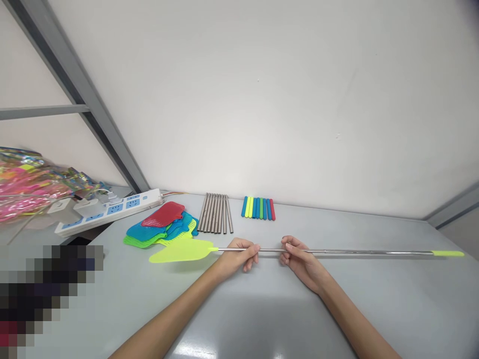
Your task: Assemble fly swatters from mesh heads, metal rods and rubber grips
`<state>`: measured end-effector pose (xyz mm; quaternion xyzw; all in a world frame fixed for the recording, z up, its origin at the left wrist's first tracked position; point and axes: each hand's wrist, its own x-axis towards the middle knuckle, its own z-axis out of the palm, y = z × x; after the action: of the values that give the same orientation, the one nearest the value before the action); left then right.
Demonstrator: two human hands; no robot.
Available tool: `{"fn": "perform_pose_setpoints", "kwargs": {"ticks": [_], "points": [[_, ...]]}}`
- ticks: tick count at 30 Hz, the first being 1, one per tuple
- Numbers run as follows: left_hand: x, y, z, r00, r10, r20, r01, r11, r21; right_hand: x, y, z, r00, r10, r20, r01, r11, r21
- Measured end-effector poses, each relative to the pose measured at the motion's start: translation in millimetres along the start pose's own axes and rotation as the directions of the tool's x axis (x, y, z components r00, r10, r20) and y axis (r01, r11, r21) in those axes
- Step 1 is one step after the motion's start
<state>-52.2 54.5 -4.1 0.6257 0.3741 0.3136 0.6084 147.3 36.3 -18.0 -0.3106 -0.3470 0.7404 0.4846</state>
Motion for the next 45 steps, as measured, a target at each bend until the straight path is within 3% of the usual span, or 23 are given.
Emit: {"fn": "perform_pose_setpoints", "kwargs": {"ticks": [9, 18, 24, 45], "points": [[-1.6, -1.9, -0.1, 0.999, 0.013, 0.048, -0.014, 1.000, 0.014, 1.2, 1.3, 3.7, 0.999, -0.046, -0.005, 0.045, 0.994, -0.104], [-4.8, 6.1, 1.0, 0.964, -0.050, 0.262, 0.083, 0.989, -0.118, -4.8, -1.9, 1.7, 0.994, 0.095, 0.061, -0.075, 0.956, -0.283], [-5.3, 3.4, 4.6, 0.926, -0.072, 0.370, 0.159, 0.965, -0.210, -10.0, -1.8, 1.0, 0.972, 0.204, 0.119, -0.164, 0.946, -0.281], [-9.9, 9.2, 13.5, 0.935, -0.048, 0.352, 0.134, 0.965, -0.225, -13.9, -0.8, 10.6, 0.969, 0.188, 0.163, -0.132, 0.943, -0.305]]}}
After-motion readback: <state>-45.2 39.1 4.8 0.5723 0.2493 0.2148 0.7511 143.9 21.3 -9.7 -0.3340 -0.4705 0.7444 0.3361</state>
